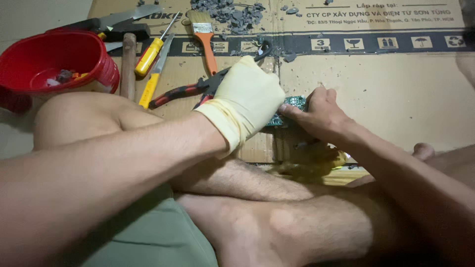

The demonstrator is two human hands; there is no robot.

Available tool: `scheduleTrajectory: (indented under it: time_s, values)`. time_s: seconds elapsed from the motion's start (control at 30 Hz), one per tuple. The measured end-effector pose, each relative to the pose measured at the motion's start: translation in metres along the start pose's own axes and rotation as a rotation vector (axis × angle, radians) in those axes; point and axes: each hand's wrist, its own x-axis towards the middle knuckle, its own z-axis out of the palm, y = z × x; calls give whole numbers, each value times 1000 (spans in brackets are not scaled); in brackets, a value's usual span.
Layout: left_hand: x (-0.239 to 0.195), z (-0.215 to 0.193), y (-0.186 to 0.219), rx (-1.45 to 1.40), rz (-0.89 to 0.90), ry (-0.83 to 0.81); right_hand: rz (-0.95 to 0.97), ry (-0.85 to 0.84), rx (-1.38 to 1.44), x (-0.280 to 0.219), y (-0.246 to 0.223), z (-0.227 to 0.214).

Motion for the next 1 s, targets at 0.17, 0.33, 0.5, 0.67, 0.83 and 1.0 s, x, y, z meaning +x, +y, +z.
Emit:
scheduleTrajectory:
  time_s: [0.17, 0.33, 0.5, 0.67, 0.83, 1.0]
  values:
    - [-6, 24, 1, 106, -3, 428, -28, 30, 8, 5, 8, 4]
    - [-12, 14, -15, 215, -132, 368, 1, 5, 9, -2, 4, 0]
    - [-12, -17, -12, -70, -308, -81, -33, 36, -2, 10, 11, 5]
    - [-6, -38, -11, -257, -415, -309, 0, 39, -5, 5, 8, 2]
    - [-9, -60, -12, -426, -444, -355, 29, 13, 58, 0, -2, 0]
    - [-10, -25, 1, -868, -732, -411, -21, 30, -33, -1, 4, 4]
